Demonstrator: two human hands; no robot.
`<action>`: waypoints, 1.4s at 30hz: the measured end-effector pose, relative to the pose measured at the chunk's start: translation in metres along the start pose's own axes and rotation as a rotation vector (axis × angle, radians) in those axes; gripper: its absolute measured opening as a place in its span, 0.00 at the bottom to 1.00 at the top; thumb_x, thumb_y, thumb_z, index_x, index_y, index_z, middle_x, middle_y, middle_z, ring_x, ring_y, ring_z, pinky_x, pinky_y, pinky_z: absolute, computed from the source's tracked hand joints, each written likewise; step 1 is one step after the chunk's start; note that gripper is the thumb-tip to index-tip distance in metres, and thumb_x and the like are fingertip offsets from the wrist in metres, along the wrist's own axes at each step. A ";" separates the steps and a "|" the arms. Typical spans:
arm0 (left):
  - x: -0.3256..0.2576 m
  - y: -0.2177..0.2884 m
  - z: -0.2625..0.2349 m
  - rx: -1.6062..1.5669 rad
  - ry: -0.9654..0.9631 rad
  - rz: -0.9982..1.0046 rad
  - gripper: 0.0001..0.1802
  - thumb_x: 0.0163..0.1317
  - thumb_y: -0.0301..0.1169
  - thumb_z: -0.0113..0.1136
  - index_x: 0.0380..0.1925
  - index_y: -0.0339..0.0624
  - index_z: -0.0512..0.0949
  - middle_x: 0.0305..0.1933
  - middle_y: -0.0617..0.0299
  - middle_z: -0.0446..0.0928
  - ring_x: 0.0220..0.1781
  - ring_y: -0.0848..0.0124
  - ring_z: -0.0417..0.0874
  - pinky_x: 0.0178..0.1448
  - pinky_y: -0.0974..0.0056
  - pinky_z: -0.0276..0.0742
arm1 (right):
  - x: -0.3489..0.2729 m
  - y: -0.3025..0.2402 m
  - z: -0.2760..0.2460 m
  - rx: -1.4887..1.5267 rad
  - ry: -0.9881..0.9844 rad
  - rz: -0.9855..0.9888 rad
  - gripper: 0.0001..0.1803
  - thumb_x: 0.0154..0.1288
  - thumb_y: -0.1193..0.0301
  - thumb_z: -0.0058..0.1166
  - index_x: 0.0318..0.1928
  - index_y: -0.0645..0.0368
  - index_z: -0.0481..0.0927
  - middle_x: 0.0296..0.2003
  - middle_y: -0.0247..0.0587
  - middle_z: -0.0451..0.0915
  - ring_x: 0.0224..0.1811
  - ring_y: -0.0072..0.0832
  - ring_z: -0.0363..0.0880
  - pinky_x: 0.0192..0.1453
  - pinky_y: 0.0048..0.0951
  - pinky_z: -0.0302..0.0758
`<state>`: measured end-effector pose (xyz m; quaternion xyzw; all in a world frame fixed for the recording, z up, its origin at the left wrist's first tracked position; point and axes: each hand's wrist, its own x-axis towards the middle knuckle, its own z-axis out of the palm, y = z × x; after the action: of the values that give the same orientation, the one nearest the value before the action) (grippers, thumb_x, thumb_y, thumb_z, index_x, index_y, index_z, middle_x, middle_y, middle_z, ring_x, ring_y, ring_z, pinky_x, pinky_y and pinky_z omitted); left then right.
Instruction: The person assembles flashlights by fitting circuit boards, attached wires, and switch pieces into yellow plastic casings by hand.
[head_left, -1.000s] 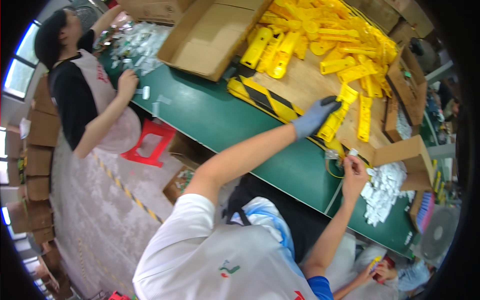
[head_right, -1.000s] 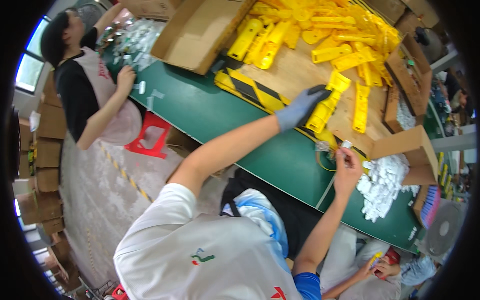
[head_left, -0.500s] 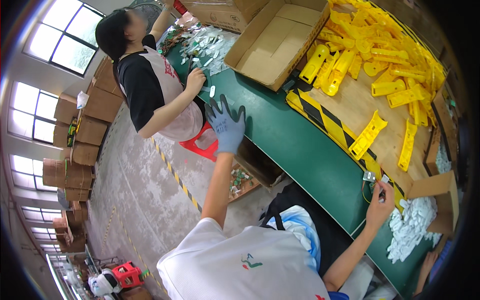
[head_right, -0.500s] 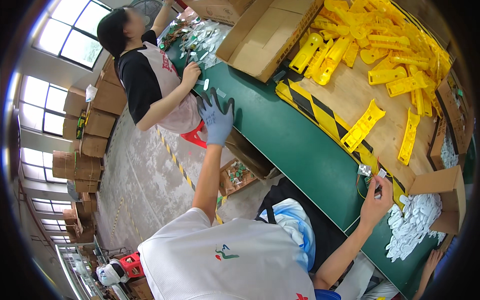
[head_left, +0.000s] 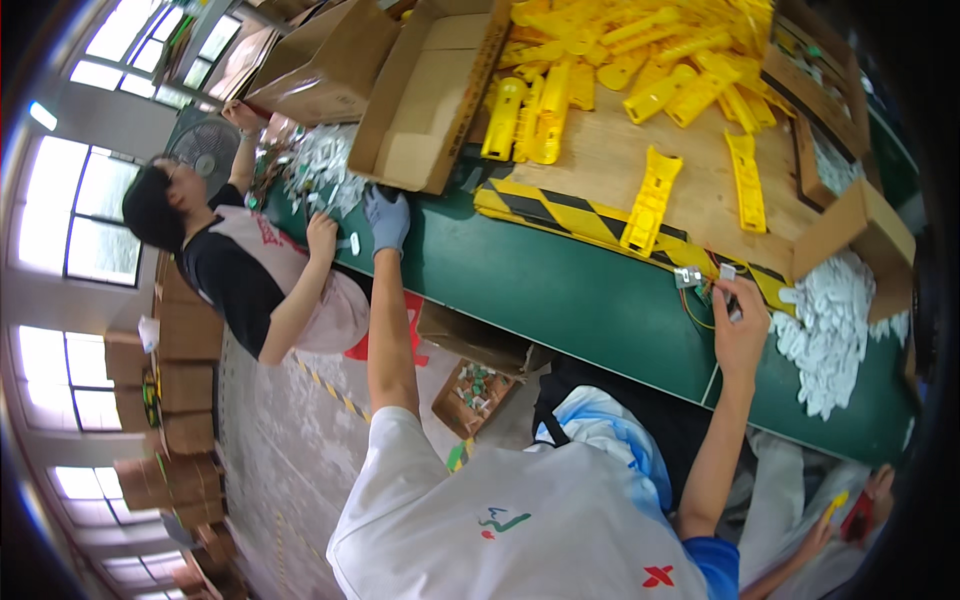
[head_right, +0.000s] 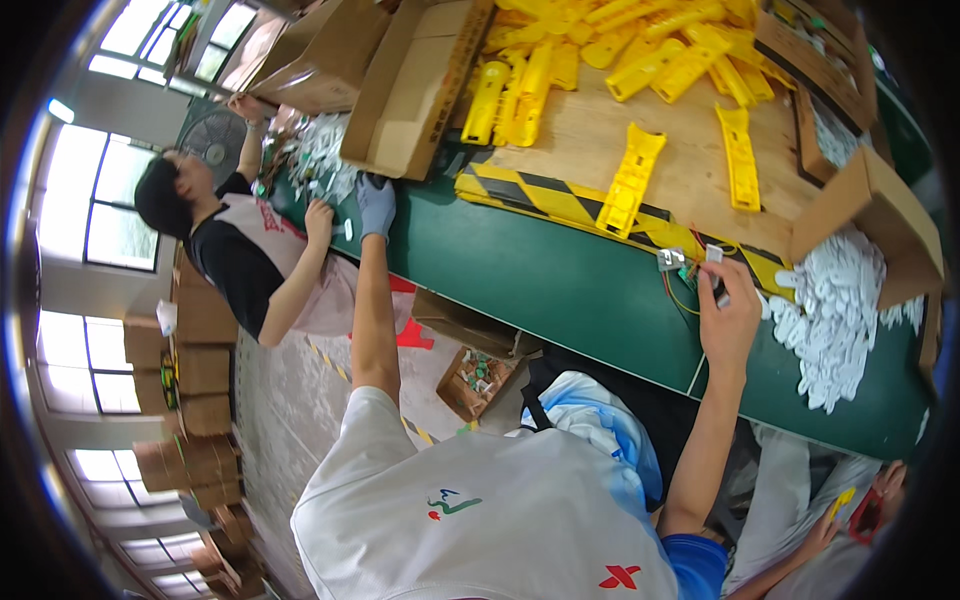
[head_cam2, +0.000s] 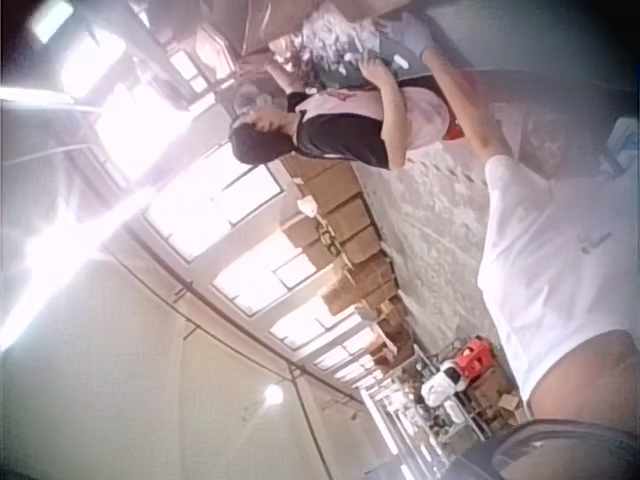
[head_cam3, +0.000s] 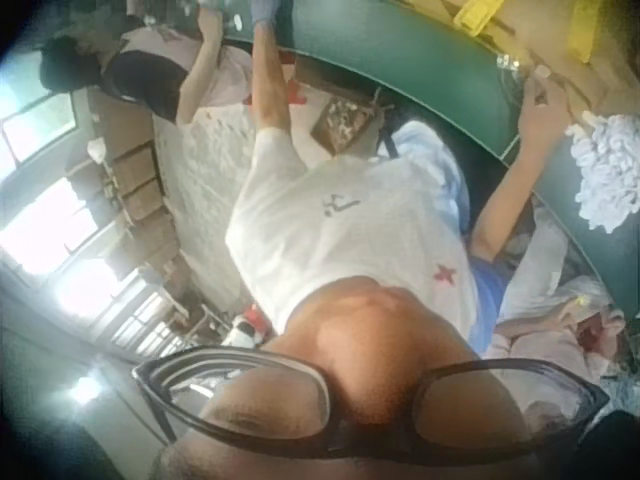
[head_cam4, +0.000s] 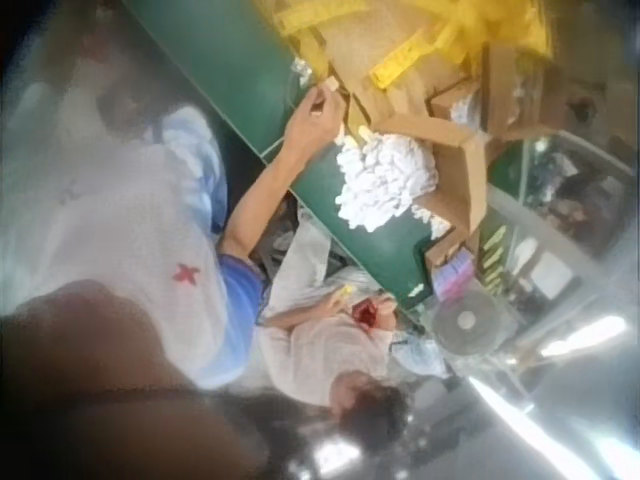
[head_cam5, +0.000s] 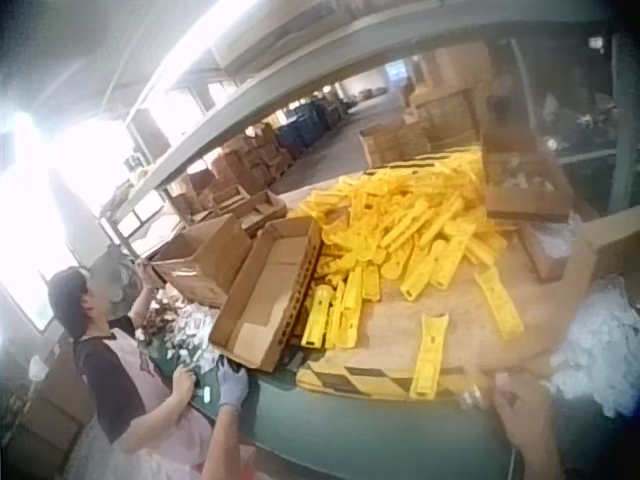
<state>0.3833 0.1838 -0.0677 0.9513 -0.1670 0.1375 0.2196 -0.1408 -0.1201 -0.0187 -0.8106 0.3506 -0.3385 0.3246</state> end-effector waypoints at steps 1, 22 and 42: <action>-0.006 -0.001 0.000 0.051 0.085 0.021 0.34 0.60 0.42 0.58 0.61 0.29 0.66 0.66 0.35 0.64 0.70 0.41 0.61 0.73 0.48 0.56 | 0.001 -0.001 0.001 0.005 0.004 -0.043 0.06 0.61 0.78 0.60 0.39 0.62 0.81 0.38 0.43 0.80 0.37 0.37 0.80 0.43 0.30 0.75; -0.269 0.347 -0.038 -0.511 -0.467 1.023 0.41 0.51 0.33 0.69 0.67 0.42 0.64 0.60 0.45 0.71 0.62 0.48 0.70 0.68 0.47 0.60 | 0.006 0.022 -0.032 0.231 0.305 -0.008 0.05 0.58 0.76 0.63 0.36 0.62 0.84 0.35 0.39 0.84 0.37 0.30 0.81 0.43 0.28 0.76; -0.226 0.419 -0.048 -1.437 -1.259 0.248 0.22 0.75 0.40 0.48 0.55 0.32 0.76 0.40 0.54 0.83 0.41 0.67 0.83 0.46 0.66 0.77 | -0.035 -0.027 -0.076 0.615 -0.261 0.195 0.07 0.59 0.74 0.63 0.38 0.60 0.85 0.33 0.36 0.84 0.30 0.19 0.79 0.31 0.20 0.73</action>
<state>0.0113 -0.0917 0.0540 0.4645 -0.3979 -0.5111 0.6039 -0.2085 -0.0997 0.0336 -0.6741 0.2634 -0.2894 0.6265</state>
